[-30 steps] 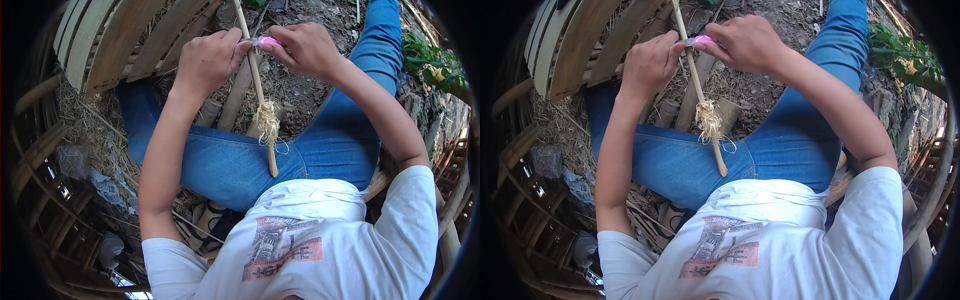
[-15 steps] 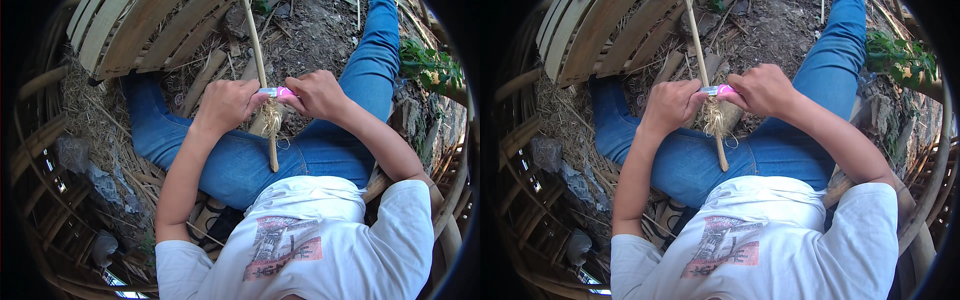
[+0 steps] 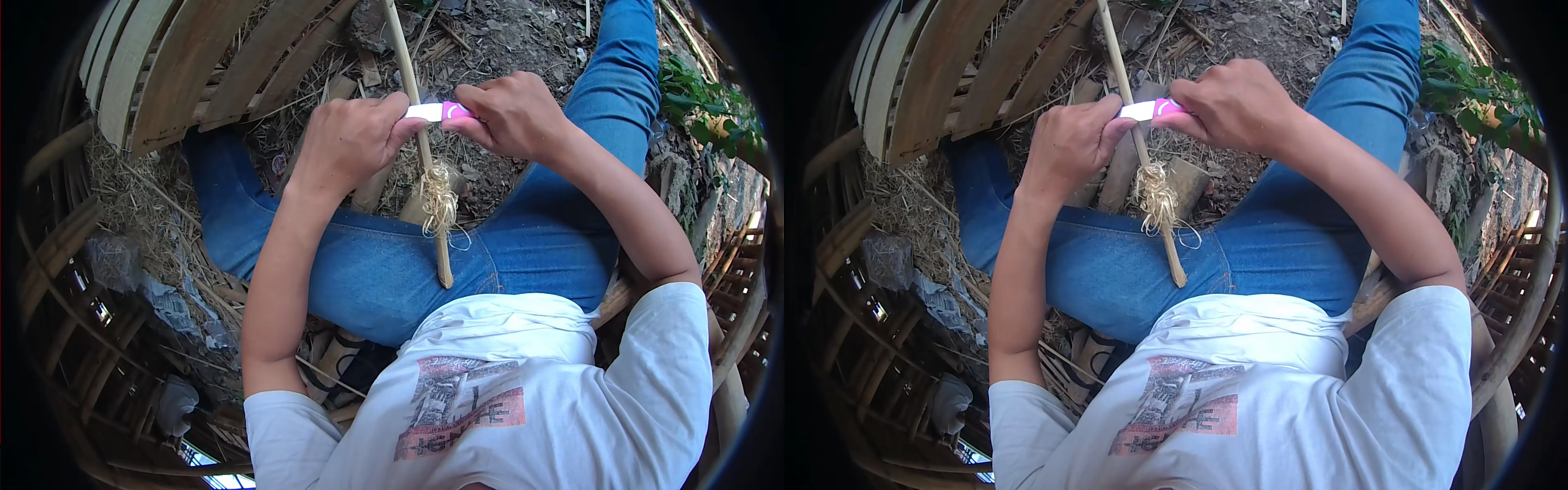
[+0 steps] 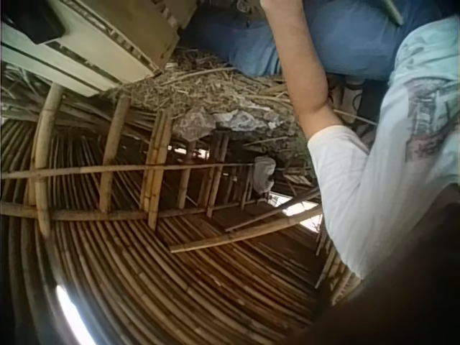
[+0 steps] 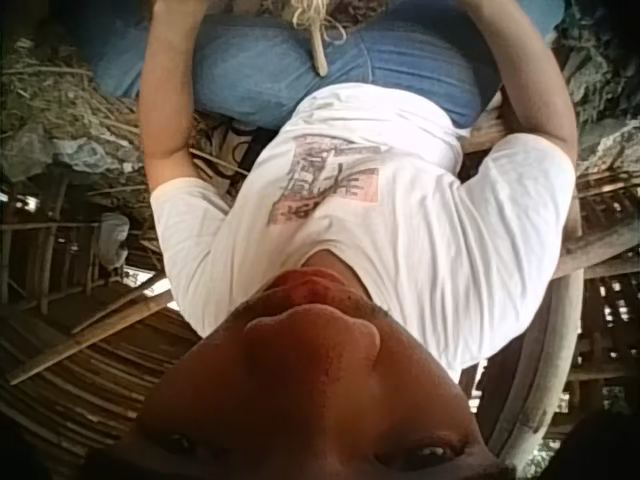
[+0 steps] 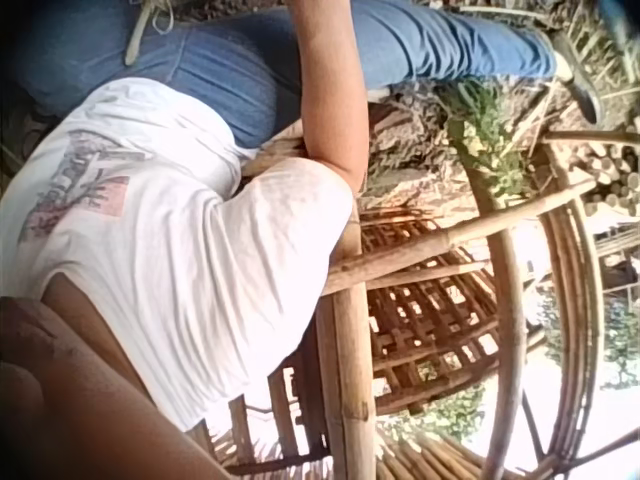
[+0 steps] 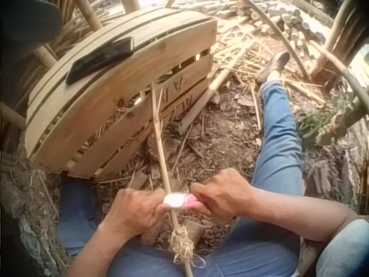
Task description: The person shaves thin fibers from a bamboo stick using a knife and then twists the fibers around the stick by hand.
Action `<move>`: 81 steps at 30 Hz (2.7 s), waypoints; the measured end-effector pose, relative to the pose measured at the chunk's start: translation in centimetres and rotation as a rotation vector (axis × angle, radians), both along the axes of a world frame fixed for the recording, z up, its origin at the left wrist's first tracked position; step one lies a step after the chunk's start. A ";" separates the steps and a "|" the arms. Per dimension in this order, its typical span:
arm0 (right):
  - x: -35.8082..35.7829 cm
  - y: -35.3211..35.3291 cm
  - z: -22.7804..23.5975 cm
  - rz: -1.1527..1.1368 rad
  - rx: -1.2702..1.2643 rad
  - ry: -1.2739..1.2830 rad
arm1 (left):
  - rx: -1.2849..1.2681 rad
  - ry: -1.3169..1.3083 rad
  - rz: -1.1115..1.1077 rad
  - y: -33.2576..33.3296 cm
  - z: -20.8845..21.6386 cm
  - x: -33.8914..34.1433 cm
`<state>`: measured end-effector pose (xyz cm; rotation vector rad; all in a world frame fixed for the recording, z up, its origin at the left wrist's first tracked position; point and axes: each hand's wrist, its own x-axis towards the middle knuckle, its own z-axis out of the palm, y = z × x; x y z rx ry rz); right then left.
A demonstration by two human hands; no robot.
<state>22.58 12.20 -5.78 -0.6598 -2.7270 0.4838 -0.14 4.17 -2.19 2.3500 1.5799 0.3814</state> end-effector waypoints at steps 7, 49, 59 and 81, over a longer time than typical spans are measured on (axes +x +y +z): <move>0.0 0.3 -0.1 0.013 0.030 0.037 | 0.042 0.034 -0.009 0.1 0.1 0.0; -2.4 6.3 0.3 -0.046 0.286 0.121 | 0.091 0.185 0.112 6.2 1.4 -1.5; 1.1 1.2 0.0 0.073 0.120 0.145 | 0.556 -0.356 0.484 -1.9 -0.6 -0.9; 0.7 0.7 -0.2 0.046 0.033 -0.061 | 0.005 -0.689 0.763 -8.7 -2.1 7.2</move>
